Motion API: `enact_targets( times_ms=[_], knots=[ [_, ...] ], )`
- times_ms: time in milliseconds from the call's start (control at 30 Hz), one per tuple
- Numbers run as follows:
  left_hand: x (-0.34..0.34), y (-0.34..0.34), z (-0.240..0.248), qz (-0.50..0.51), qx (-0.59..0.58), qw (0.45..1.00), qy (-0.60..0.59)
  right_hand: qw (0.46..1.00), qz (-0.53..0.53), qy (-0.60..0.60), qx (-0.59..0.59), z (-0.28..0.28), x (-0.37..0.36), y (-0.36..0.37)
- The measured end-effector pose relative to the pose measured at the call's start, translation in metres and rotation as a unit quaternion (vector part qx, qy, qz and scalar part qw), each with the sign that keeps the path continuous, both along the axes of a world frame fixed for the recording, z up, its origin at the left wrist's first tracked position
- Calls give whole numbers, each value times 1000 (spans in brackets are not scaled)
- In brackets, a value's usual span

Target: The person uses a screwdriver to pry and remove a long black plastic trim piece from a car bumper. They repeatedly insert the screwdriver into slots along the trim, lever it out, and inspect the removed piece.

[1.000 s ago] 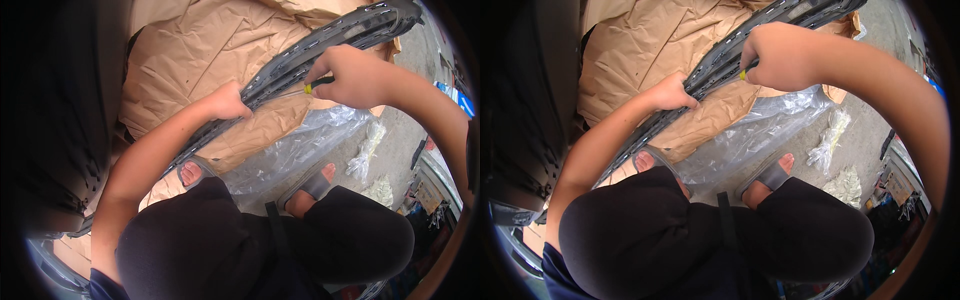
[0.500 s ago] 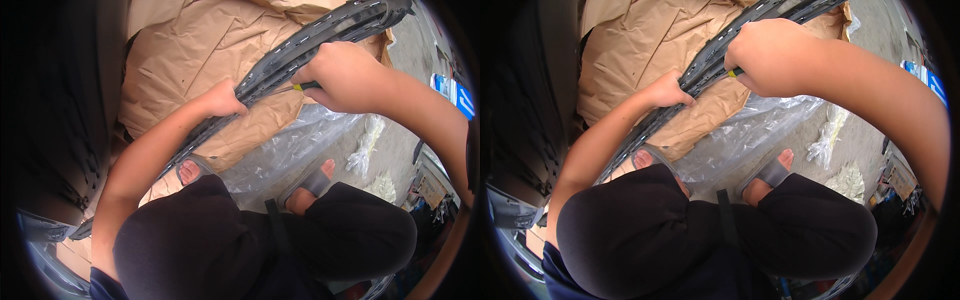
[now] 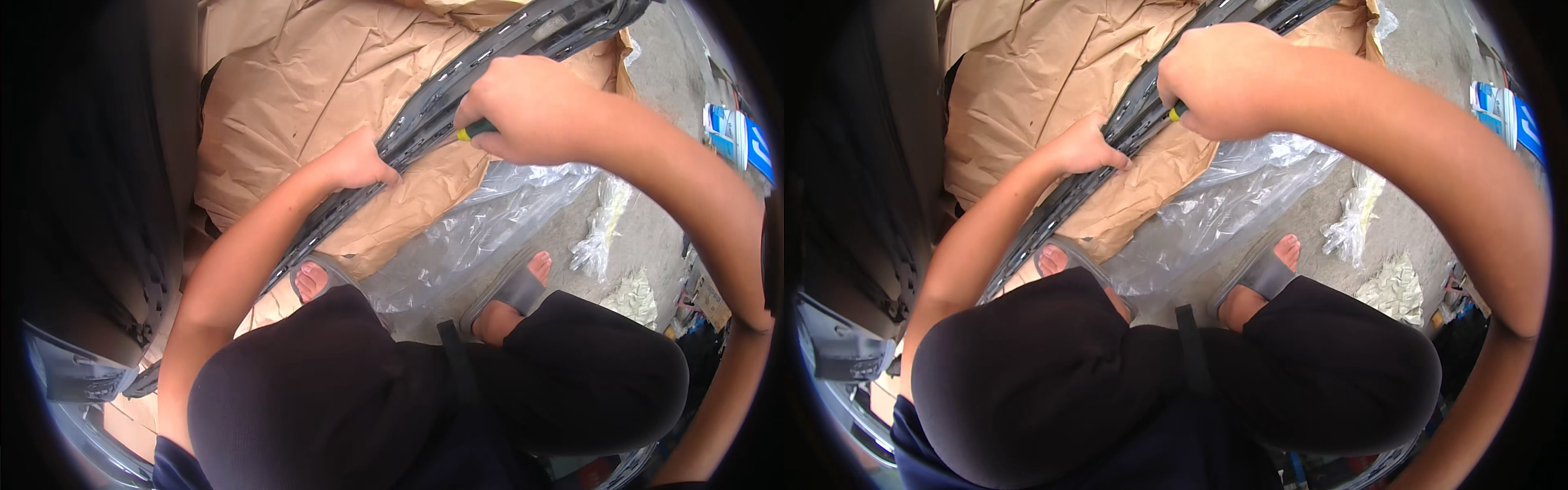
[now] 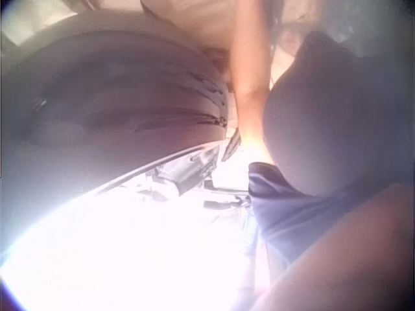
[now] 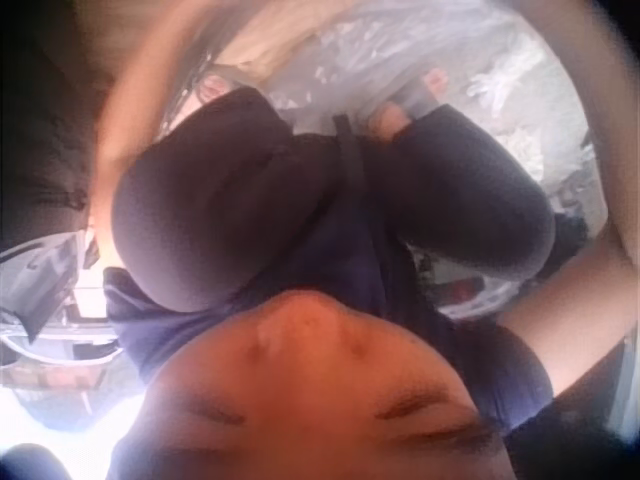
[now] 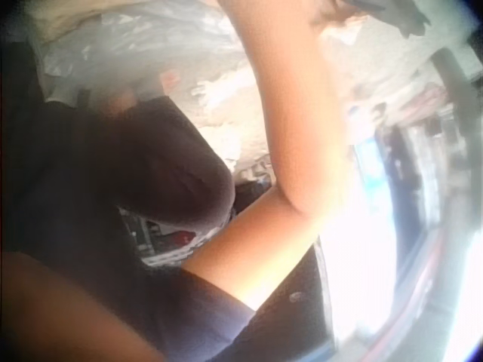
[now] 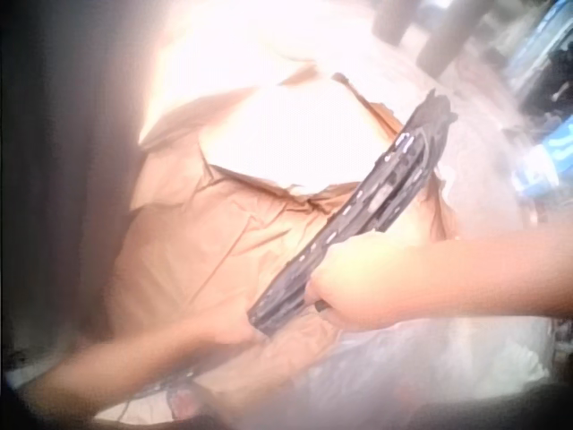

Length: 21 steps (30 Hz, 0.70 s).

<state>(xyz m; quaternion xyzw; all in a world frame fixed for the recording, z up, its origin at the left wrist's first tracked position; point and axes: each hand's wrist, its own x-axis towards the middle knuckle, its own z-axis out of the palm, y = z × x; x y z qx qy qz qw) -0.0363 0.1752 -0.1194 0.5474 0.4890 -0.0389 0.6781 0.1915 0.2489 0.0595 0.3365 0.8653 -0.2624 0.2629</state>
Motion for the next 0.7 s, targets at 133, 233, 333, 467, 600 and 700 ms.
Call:
enact_targets(
  times_ms=[133, 233, 333, 467, 600, 700],
  knots=[
    [1, -2, 3, -16, -21, 1000, 7, 1000, -14, -7, 7, 11, -3, -11],
    [2, -4, 0, -23, -9, 1000, 20, 998, 5, -55, 3, 15, -15, -2],
    [0, -4, -6, -21, -7, 1000, 22, 998, 26, -62, 15, 38, -27, 17],
    [-2, -2, -9, -17, -22, 1000, 3, 996, -34, 0, 87, 97, -12, 20],
    [0, -3, -7, -14, -9, 1000, 4, 999, -47, -11, 16, 79, 3, 10],
    [0, -5, -7, -3, -10, 1000, 1, 994, -100, 39, 0, 52, 16, -12]
  ],
)
